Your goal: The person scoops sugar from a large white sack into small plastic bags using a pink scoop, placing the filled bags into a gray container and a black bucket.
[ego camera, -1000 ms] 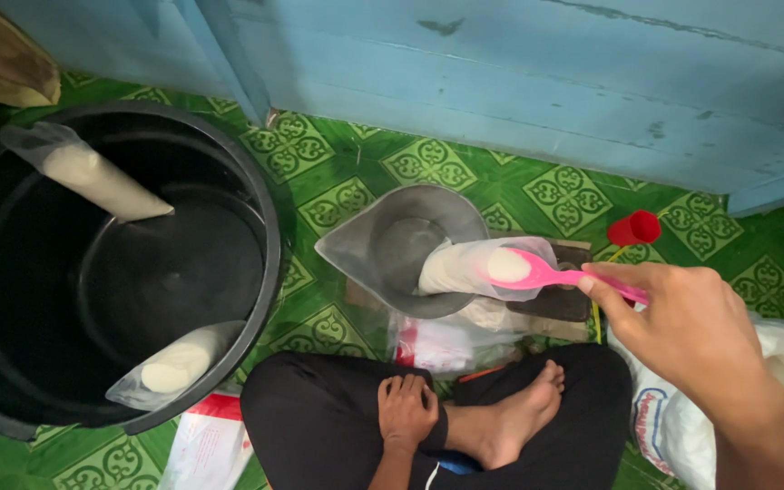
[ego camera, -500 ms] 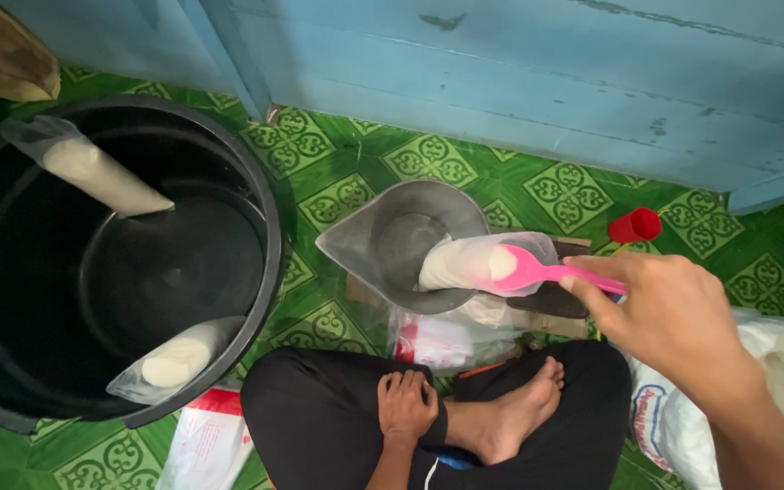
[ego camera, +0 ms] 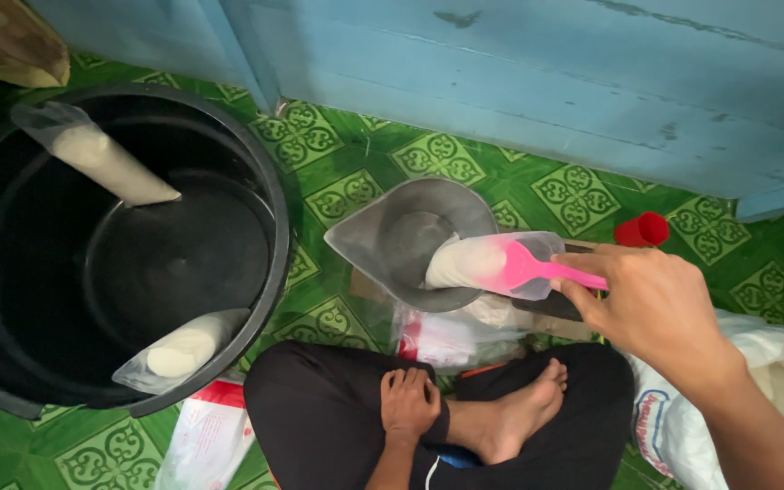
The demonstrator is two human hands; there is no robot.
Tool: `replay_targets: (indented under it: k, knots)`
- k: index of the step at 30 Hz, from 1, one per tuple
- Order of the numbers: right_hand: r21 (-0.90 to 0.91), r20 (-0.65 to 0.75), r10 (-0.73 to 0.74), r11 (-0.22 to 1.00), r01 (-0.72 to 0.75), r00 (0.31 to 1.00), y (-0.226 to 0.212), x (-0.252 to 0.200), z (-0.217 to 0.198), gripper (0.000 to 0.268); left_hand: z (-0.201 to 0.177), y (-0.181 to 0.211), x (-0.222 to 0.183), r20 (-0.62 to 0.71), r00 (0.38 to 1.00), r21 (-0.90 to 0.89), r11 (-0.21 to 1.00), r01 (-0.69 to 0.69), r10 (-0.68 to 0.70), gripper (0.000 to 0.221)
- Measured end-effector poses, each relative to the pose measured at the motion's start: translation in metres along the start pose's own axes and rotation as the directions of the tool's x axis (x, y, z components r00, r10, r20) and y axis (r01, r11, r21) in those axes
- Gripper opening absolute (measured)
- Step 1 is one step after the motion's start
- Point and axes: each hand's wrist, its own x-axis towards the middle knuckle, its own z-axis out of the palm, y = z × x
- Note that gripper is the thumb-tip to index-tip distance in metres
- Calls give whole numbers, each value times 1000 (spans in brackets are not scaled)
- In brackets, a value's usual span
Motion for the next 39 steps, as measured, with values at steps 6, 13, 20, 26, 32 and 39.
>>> replay_targets:
  k: [6,13,20,26,32,39]
  knots:
    - [18,-31,-37,999,38,999,-3,2,0,31,4,-1,-1,32,999,3,1000,14,-14,15]
    - [4,-63,-72,997,73,995,-4,6,8,31,0,0,0,39,999,-13,1000,12,-12,14]
    - [-24,-34,-81,997,80,996,-8,8,10,33,4,-2,-1,60,998,-9,1000,20,-19,15]
    - [-126,-46,-86,989,80,995,-4,3,0,31,5,-2,-2,53,998,-10,1000,24,-24,15]
    - [-178,-143,-252,958,225,957,-8,-5,1,24,7,-3,-3,37,999,-23,1000,19,-19,13]
    - [-334,-216,-357,902,275,909,-4,-2,17,18,2,-1,0,32,999,-4,1000,16,-16,13]
